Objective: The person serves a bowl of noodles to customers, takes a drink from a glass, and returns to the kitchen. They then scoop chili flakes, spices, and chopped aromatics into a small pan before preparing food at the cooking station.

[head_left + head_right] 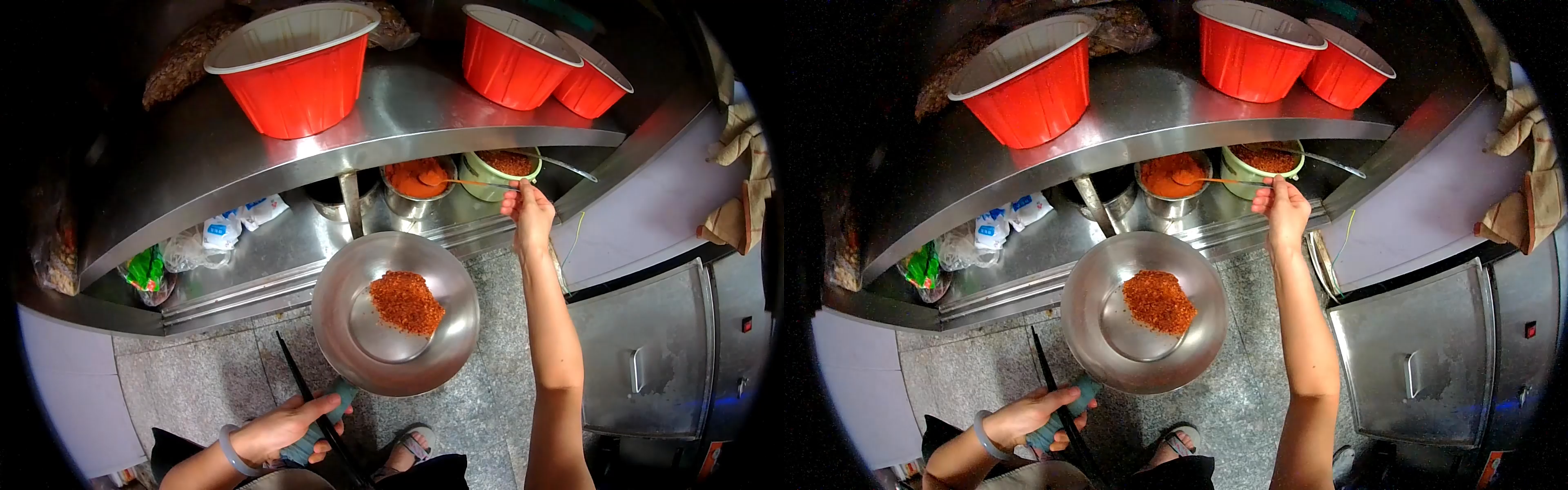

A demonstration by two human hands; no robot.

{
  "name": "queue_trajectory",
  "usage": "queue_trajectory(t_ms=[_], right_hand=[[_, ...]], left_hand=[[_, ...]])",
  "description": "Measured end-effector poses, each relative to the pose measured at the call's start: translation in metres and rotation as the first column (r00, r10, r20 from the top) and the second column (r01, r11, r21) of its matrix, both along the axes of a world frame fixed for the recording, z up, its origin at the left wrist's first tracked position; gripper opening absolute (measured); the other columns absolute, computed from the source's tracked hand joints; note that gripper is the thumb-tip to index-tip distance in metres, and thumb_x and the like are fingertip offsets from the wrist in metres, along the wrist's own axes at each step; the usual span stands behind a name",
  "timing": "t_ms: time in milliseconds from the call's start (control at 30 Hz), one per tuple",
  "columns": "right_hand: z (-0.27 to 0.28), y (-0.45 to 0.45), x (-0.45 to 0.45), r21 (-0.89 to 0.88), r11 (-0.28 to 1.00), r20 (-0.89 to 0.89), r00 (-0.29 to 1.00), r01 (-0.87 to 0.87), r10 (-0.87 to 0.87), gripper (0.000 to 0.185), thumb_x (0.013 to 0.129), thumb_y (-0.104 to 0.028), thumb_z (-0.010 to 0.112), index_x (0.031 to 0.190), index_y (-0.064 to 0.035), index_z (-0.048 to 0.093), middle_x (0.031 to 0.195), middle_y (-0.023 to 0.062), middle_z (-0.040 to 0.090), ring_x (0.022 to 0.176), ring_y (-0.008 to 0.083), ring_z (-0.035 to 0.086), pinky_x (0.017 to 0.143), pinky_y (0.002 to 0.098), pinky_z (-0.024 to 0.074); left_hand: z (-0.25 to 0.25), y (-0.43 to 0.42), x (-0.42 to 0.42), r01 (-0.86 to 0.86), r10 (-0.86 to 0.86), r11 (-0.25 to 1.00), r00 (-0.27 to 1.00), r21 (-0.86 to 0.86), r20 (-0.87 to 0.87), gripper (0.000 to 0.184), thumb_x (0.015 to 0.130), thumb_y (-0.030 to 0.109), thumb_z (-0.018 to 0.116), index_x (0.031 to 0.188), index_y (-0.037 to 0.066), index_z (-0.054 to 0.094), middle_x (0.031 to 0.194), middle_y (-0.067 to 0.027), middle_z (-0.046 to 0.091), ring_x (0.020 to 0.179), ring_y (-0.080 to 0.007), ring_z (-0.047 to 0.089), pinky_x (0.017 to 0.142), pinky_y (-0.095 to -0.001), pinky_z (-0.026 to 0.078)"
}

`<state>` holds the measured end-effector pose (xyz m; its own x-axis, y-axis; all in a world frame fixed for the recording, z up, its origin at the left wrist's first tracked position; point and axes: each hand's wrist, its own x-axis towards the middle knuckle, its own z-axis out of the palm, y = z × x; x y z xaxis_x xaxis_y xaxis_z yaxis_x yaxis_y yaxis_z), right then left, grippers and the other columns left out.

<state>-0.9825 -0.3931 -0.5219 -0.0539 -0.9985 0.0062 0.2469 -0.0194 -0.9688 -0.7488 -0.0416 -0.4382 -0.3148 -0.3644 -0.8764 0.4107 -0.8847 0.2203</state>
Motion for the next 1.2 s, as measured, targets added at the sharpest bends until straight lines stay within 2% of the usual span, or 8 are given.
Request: queue_trajectory(t_ms=[400,767,867,900,1033,1200], right_hand=[[0.001,-0.002,-0.002,0.008,1.000,-0.094,0.996,-0.001,0.002,0.025,0.092,-0.020,0.049,0.083,0.0014,0.060,0.064,0.0062,0.059,0.049,0.0115,0.054,0.047,0.0241,0.0482],[0.007,0.011,-0.012,-0.013,0.999,0.024,0.999,-0.036,0.036,0.025,0.092,-0.021,0.050,0.085,0.0008,0.060,0.065,0.0056,0.059,0.050,0.0112,0.054,0.048,0.0231,0.0480],[0.022,0.033,-0.020,-0.054,0.994,0.038,0.995,-0.095,0.097,0.025,0.091,-0.023,0.052,0.087,0.0005,0.061,0.065,0.0044,0.059,0.050,0.0096,0.053,0.048,0.0220,0.0457],[0.028,0.043,-0.023,-0.048,0.992,0.038,0.992,-0.115,0.117,0.025,0.091,-0.023,0.052,0.088,0.0006,0.061,0.064,0.0040,0.059,0.050,0.0091,0.052,0.047,0.0215,0.0447],[0.040,0.078,-0.026,0.034,0.975,-0.125,0.967,-0.219,0.222,0.027,0.091,-0.025,0.053,0.088,0.0012,0.060,0.064,0.0037,0.059,0.046,0.0089,0.050,0.047,0.0215,0.0410],[0.040,0.098,-0.029,0.054,0.971,-0.180,0.954,-0.233,0.239,0.027,0.091,-0.024,0.053,0.088,0.0018,0.060,0.062,0.0041,0.057,0.046,0.0094,0.050,0.046,0.0216,0.0403]], left_hand=[[-0.004,0.002,0.001,0.000,0.000,1.000,1.000,-0.029,-0.015,0.038,0.092,0.036,0.048,0.110,0.002,0.047,0.083,-0.0068,0.048,0.051,-0.0113,0.044,0.041,-0.0253,0.037],[-0.006,0.003,0.000,-0.019,0.019,0.999,1.000,-0.026,-0.015,0.036,0.092,0.035,0.049,0.109,0.003,0.048,0.081,-0.0066,0.048,0.050,-0.0115,0.044,0.040,-0.0251,0.037],[-0.003,0.001,-0.003,0.033,-0.031,0.999,0.997,-0.018,0.067,0.035,0.094,0.036,0.041,0.110,0.006,0.048,0.076,-0.0053,0.051,0.046,-0.0112,0.044,0.040,-0.0243,0.038],[-0.003,0.003,-0.001,-0.013,0.014,1.000,0.999,-0.012,0.049,0.037,0.090,0.036,0.051,0.108,0.004,0.049,0.079,-0.0061,0.049,0.048,-0.0116,0.045,0.039,-0.0254,0.037],[0.001,0.001,-0.001,-0.031,0.031,1.000,0.999,-0.004,0.040,0.035,0.090,0.036,0.052,0.106,0.005,0.050,0.079,-0.0053,0.049,0.047,-0.0112,0.046,0.039,-0.0249,0.037],[0.001,0.003,-0.003,-0.055,0.055,0.998,0.998,0.011,0.037,0.036,0.089,0.036,0.053,0.106,0.004,0.050,0.079,-0.0056,0.049,0.047,-0.0110,0.045,0.038,-0.0247,0.037]])
